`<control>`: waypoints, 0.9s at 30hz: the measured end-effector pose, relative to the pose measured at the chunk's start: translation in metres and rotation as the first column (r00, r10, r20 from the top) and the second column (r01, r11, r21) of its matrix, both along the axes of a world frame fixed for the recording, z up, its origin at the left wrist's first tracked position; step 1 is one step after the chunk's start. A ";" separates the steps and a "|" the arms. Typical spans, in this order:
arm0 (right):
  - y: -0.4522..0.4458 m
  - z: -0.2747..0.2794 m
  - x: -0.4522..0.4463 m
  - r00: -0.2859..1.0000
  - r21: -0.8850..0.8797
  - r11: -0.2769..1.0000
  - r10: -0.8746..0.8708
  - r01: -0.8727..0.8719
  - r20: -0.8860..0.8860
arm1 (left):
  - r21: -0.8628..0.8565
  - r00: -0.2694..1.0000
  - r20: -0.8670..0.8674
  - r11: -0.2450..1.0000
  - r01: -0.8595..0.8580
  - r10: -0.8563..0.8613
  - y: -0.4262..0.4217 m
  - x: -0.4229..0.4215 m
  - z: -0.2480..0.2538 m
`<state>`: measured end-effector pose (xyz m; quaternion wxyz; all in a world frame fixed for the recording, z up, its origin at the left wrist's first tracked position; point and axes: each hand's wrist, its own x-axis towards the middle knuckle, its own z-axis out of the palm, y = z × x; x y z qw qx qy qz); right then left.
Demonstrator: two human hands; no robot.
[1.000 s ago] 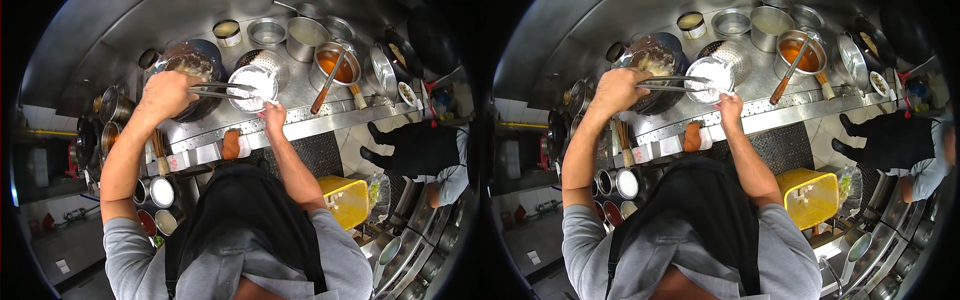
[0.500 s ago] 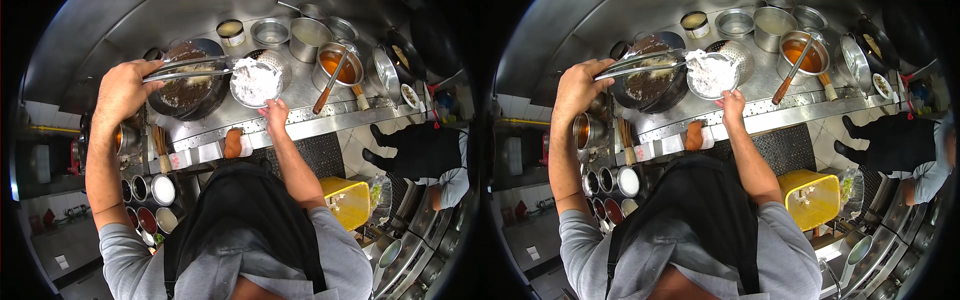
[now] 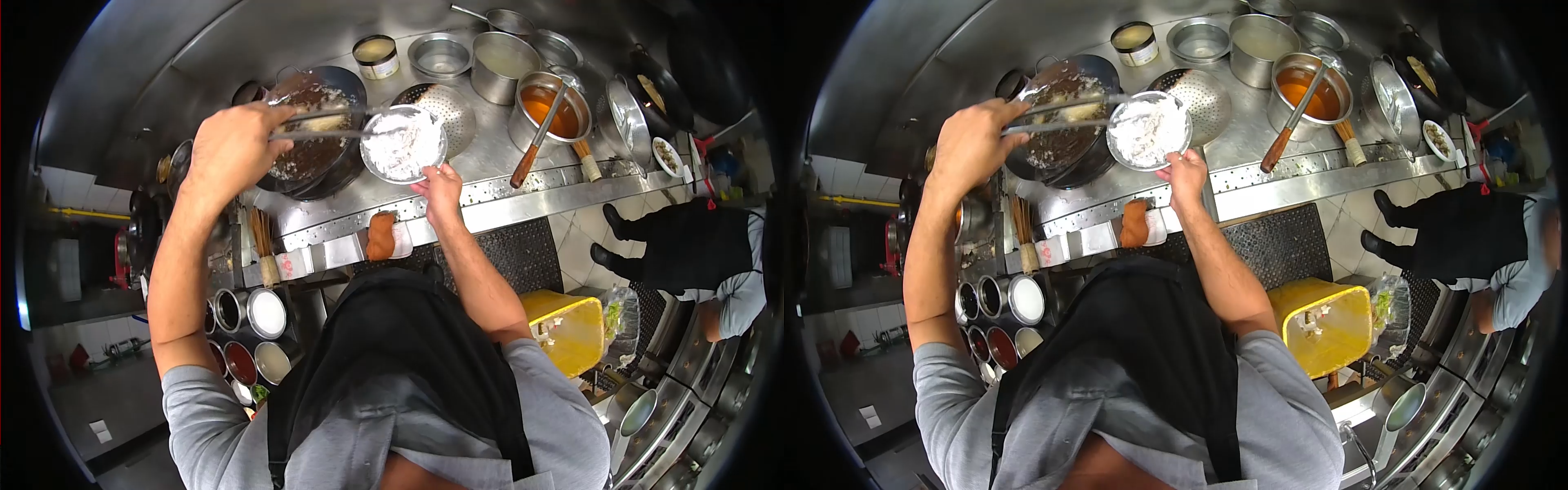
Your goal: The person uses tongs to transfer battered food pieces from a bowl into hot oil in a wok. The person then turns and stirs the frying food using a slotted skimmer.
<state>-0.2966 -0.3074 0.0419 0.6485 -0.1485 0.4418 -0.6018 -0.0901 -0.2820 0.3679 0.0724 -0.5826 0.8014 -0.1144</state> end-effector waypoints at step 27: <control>-0.001 0.014 -0.001 0.999 -0.030 0.999 -0.037 0.037 0.021 | -0.142 1.000 0.019 0.990 -0.009 0.012 0.031 -0.004 0.047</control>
